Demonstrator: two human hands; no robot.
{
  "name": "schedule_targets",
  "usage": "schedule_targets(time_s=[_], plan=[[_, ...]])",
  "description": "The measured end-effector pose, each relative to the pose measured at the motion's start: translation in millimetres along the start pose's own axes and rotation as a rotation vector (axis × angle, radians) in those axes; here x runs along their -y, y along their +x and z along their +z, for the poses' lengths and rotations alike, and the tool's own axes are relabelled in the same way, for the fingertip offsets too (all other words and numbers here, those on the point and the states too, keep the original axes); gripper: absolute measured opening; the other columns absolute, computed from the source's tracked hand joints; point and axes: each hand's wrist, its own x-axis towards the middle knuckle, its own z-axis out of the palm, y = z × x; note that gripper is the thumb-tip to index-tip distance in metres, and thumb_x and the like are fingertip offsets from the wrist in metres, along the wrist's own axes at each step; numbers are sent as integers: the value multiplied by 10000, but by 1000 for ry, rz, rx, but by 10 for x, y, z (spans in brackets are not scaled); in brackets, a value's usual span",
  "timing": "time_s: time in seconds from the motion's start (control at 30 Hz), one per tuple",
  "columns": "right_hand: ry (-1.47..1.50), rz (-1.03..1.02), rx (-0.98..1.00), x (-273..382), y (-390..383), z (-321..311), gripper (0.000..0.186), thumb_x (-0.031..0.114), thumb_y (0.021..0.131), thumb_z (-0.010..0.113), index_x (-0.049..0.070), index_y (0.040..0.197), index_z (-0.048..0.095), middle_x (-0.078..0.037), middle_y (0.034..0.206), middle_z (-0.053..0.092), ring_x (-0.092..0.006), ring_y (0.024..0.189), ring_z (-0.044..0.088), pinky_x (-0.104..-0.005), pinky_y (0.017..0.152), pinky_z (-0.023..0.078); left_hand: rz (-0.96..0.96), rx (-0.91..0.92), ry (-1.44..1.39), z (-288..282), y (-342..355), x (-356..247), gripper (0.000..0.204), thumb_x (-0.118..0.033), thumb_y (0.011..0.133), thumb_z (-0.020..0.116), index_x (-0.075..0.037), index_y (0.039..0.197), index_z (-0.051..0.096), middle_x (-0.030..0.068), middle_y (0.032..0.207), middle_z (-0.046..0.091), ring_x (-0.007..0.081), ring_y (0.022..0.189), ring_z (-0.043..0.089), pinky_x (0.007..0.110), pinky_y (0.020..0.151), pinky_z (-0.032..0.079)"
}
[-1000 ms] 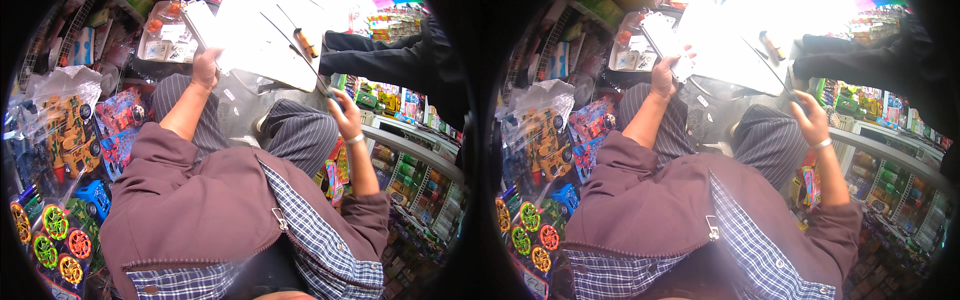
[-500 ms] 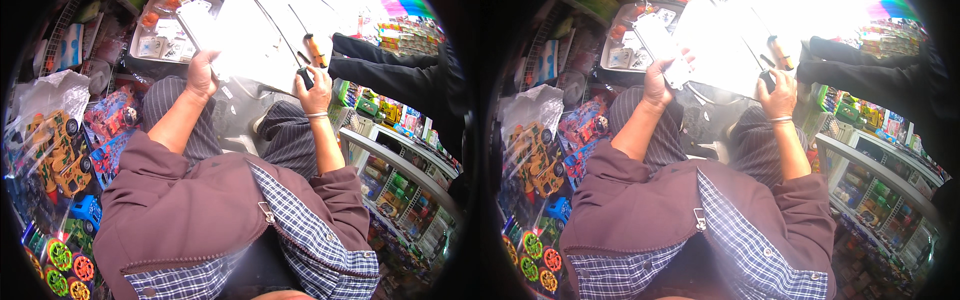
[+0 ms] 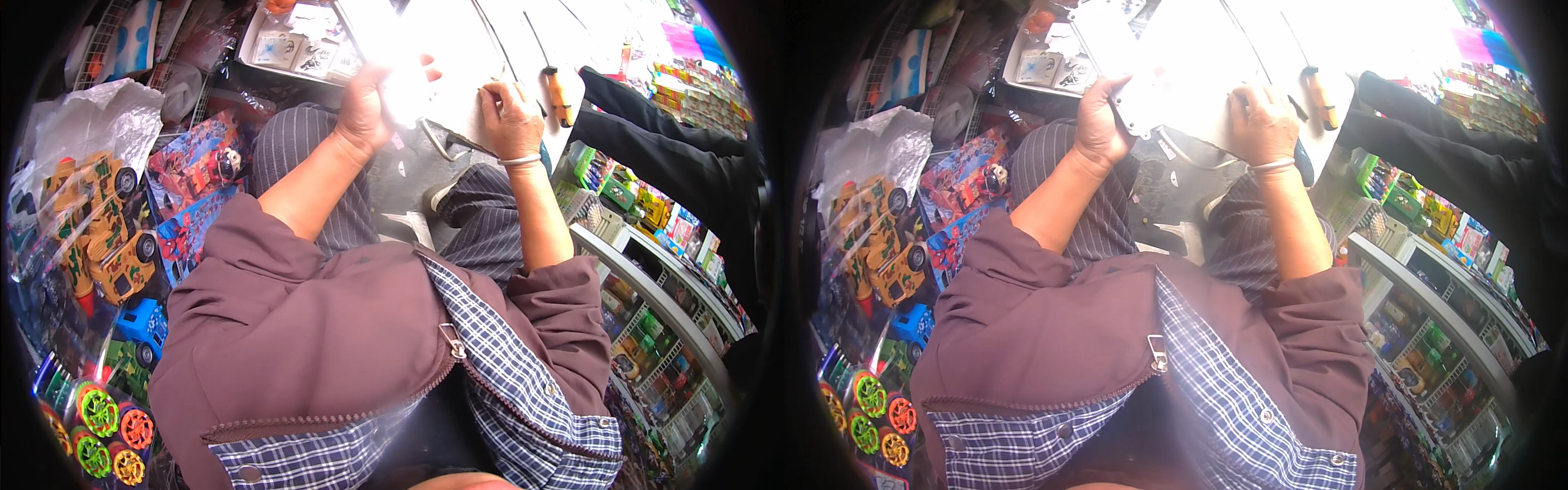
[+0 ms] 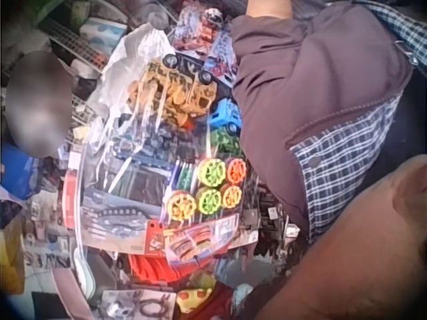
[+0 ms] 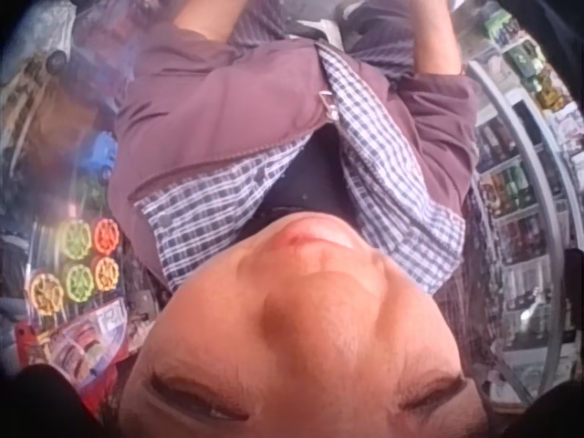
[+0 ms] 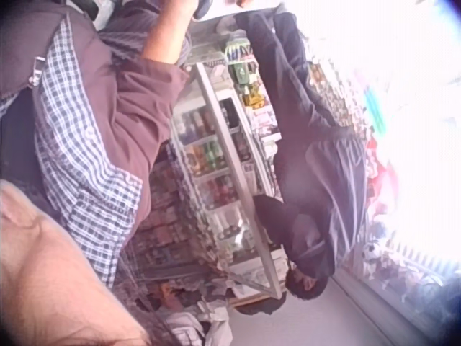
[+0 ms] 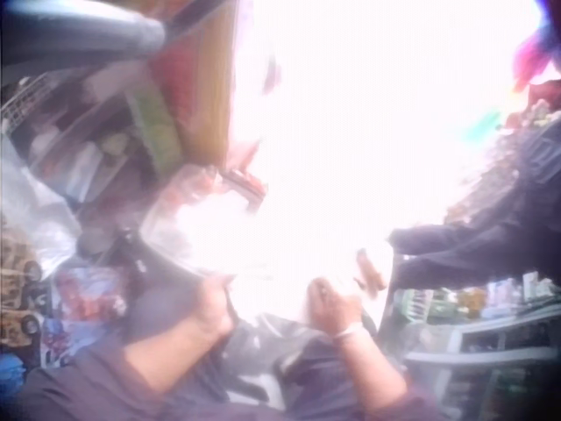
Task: The person disassembles a white power strip using a screwdriver, removes the cover, and manipulates internal components. They then reassemble the power strip, tighten the screws, and plug it into a wall socket to test it.
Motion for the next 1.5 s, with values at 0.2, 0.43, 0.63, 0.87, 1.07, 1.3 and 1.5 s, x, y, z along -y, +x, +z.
schedule_targets(time_s=[0.2,0.43,0.63,0.87,1.07,1.3,1.5], plan=[[175,-4,106,237,7,-226,123,216,845,649,106,897,638,-71,824,654,-251,759,632,-379,680,487,16,140,-31,117,-43,-18,579,-372,906,501,50,1290,400,240,1138,573,341,1027,609,426,867,518],[468,53,224,700,-156,-621,150,170,911,636,29,963,629,-53,798,658,-114,679,570,-250,674,438,-42,173,-35,117,7,20,624,-455,914,497,26,1298,392,237,1126,574,337,1000,619,431,860,517],[512,-15,333,931,-171,-645,141,151,899,648,23,955,629,-19,780,637,-92,670,543,-236,652,437,-87,168,-27,59,26,69,622,-475,910,495,16,1284,418,232,1159,562,340,1030,608,431,875,509],[489,-46,392,982,-139,-564,120,126,897,643,11,916,613,-2,718,587,-87,646,533,-238,626,448,-93,182,-82,38,62,92,569,-428,930,488,30,1262,434,227,1138,576,333,1017,615,427,897,504],[353,-72,412,1029,-81,-517,142,141,867,668,14,879,605,-54,733,616,-155,660,599,-269,634,474,-81,167,42,64,18,131,578,-371,926,495,88,1270,433,267,1169,556,356,1050,595,449,950,477],[269,-43,490,1055,-8,-522,167,155,840,689,6,824,615,-84,709,640,-214,666,627,-294,636,489,-34,166,120,66,3,179,505,-333,933,491,76,1229,466,242,1135,580,295,1019,617,404,920,501],[225,-137,459,1030,16,-491,161,139,832,693,1,804,614,-88,713,642,-207,650,627,-294,619,488,-2,147,215,74,-11,194,410,-275,952,464,64,1176,520,184,1075,621,237,966,632,360,899,506]])
